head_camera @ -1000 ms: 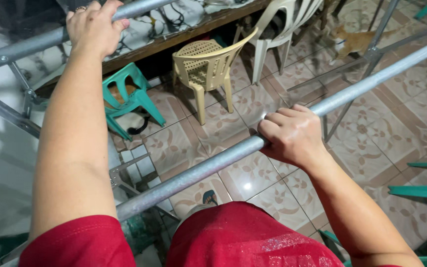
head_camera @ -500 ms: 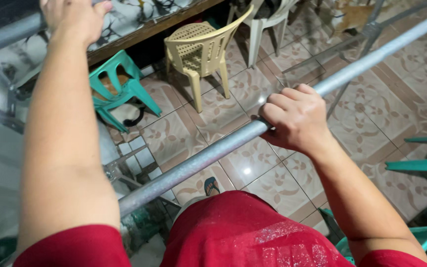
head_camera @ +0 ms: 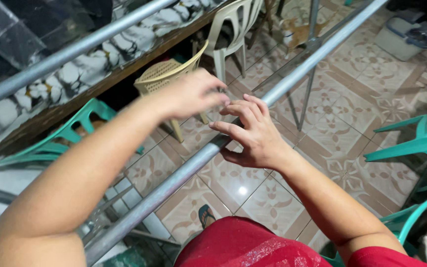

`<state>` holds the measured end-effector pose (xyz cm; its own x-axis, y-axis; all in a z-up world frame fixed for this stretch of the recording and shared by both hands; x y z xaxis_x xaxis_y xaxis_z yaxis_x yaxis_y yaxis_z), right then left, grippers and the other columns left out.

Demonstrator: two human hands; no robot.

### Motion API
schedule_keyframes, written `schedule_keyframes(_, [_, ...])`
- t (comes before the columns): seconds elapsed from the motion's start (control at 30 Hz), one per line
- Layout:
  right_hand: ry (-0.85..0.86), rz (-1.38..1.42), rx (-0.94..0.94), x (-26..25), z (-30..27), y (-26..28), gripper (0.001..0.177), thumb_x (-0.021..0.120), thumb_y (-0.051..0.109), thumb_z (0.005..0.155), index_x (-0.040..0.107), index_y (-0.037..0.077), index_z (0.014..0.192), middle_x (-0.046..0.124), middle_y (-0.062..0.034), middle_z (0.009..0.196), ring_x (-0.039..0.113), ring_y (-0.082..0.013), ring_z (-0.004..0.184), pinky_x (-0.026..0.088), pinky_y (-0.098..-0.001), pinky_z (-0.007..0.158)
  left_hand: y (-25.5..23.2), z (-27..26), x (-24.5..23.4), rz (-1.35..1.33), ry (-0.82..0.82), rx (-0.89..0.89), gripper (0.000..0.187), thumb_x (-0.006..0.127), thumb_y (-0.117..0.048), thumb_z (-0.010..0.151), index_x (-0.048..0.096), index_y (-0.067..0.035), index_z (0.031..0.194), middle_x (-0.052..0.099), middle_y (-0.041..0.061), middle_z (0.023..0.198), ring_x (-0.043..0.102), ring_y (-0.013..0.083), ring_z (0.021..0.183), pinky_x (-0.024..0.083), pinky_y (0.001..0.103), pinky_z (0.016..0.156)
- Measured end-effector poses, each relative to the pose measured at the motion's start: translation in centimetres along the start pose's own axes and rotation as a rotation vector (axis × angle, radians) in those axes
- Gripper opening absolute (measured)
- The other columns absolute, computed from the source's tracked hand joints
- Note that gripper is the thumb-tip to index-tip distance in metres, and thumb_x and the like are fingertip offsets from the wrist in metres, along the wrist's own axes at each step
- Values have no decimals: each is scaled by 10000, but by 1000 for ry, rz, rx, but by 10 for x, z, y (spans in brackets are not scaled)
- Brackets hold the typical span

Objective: The person assembles a metal frame by connecting several metal poles together, aligning the joints, and inserting small metal pins to secure the structure.

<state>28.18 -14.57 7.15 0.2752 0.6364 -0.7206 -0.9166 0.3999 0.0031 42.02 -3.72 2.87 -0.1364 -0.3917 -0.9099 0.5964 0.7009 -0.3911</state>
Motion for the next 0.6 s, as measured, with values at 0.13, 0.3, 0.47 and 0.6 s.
schedule_keyframes(0.13, [-250,76,154,-26,-48,-42,663,857,196,705,583,140,1306,491,-140,1366,486,-381,1326,346,-583,1192,-77,18,33,-181,68,120,480,551,-325,945,567,-95,1365,624,169,1328,599,362,1265,491,461,1011])
schedule_keyframes(0.3, [-457,269,682,-30,-160,-147,613,768,80,915,477,96,1454,444,-109,1442,523,-240,1342,528,-412,1098,-105,50,30,79,137,-24,659,656,-531,893,494,-114,1378,557,167,1304,603,374,1171,504,482,940])
schedule_keyframes(0.47, [-355,505,1038,-6,-259,-229,574,742,114,887,471,68,1391,574,-73,1266,617,-158,1085,533,-311,885,-129,121,47,283,120,-9,753,723,-574,867,475,-46,1343,513,197,1306,572,406,1195,504,503,934])
schedule_keyframes(0.6, [-330,572,1118,-4,-311,-278,551,740,144,905,492,62,1390,610,-65,1201,629,-137,1040,549,-285,872,-160,188,69,396,-2,96,840,779,-559,822,450,-11,1367,506,184,1301,579,401,1181,523,497,901])
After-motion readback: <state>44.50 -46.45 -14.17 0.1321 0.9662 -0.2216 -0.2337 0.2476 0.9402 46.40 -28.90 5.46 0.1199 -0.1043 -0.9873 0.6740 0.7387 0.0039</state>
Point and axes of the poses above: each hand's wrist, its own z-axis towards the middle knuckle, its own x-axis out of the palm, y = z × x, the point moved 10 cm from there along z, towards the middle knuckle
